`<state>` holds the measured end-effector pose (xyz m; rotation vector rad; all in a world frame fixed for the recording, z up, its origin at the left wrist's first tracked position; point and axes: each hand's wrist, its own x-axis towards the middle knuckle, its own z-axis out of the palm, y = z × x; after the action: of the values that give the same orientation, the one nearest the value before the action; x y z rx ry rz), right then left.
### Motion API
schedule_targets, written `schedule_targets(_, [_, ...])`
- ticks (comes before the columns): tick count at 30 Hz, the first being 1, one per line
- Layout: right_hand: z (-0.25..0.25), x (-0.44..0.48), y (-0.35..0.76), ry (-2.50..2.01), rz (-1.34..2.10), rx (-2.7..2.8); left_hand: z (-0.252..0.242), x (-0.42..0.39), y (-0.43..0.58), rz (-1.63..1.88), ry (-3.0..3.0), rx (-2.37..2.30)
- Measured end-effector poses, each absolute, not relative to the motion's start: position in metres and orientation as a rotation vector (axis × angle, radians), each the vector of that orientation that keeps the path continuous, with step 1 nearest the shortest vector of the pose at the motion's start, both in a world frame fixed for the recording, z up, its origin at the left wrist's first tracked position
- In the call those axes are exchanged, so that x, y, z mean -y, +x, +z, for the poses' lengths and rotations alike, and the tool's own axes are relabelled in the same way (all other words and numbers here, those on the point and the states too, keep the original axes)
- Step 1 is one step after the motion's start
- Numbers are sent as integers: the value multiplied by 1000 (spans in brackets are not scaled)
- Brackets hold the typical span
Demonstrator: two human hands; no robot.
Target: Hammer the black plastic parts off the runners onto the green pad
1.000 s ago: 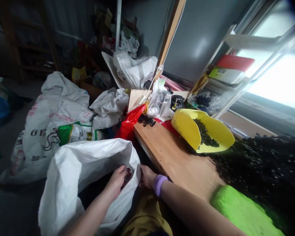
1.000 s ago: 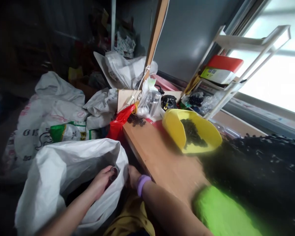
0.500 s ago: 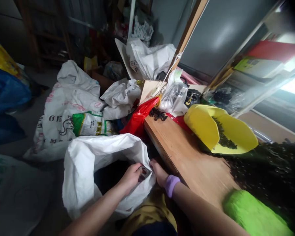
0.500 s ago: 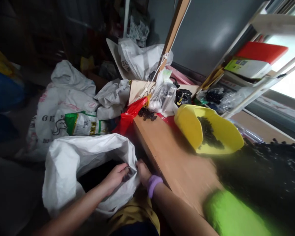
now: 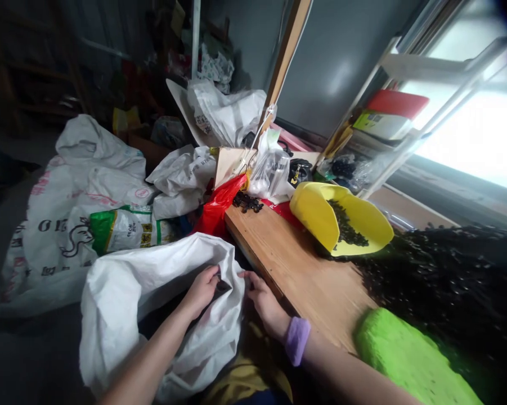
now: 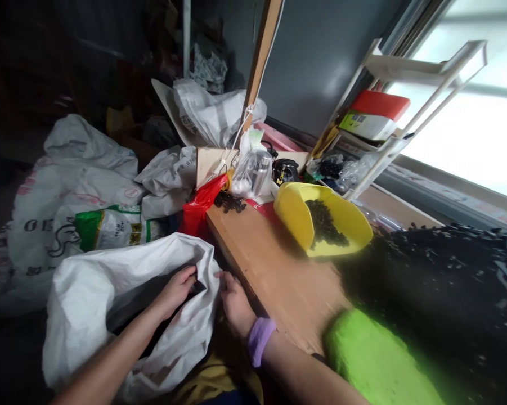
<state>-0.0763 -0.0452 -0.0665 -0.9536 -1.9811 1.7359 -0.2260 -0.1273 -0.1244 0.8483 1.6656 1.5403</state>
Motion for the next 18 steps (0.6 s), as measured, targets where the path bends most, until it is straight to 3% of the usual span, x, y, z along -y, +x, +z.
schedule_targets(5, [-50,51,-64,-830,1430,2208,-119,114,-227,1447,1218,-1788])
schedule_targets(14, [-34,50,-50,-762,789,2774,-118,129,-270,1261,1216,-2199])
schedule_targets(18, [-19,47,-49,-589,710,2832,-100,124,-271,1428,1136,-1994])
